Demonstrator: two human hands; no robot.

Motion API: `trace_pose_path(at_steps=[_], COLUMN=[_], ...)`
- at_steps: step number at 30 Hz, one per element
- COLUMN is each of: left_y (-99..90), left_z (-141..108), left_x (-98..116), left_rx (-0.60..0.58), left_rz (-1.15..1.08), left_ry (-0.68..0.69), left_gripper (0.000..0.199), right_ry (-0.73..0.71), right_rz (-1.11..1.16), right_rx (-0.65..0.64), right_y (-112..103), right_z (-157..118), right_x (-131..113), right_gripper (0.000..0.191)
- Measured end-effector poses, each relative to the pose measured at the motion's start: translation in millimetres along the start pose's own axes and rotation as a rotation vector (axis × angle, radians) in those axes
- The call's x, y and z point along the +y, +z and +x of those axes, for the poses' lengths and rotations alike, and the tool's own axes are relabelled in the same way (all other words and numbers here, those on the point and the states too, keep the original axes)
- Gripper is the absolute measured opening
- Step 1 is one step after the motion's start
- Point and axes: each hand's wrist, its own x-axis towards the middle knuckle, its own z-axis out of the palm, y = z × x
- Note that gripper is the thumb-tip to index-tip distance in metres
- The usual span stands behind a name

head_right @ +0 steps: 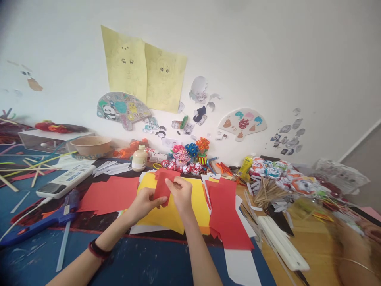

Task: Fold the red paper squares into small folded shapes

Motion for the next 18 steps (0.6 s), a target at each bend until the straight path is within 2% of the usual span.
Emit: trace_pose_path(at_steps=[4, 11, 16, 18], left_y=[0.5, 4.2, 6.0, 5.2], left_z=[0.5, 0.4, -0.9, -1.4], left_x=[-1.9, -3.9, 2.0, 3.8], left_rx=[0.007, 0.016, -0.034, -0.036], left_rz=[0.039, 0.034, -0.104, -0.159], left_ry=[0.028, 0.023, -0.042, -0.076], left_gripper=[0.037, 0.036, 0.036, 0.037], right_ry=[-0.042, -0.074, -0.056, 0.005], right_rz=[-0.011, -0.028, -0.034, -0.025], right_rx=[0.039, 0.069, 0.106, 0.048], right_y=[-0.4, -2.2, -1.3, -1.8], right_z=[-1.5, -1.1, 0.2, 0.7], right_x=[-3.4, -3.9, -1.6, -0.6], right_gripper=[0.036, 0.046, 0.043, 0.04])
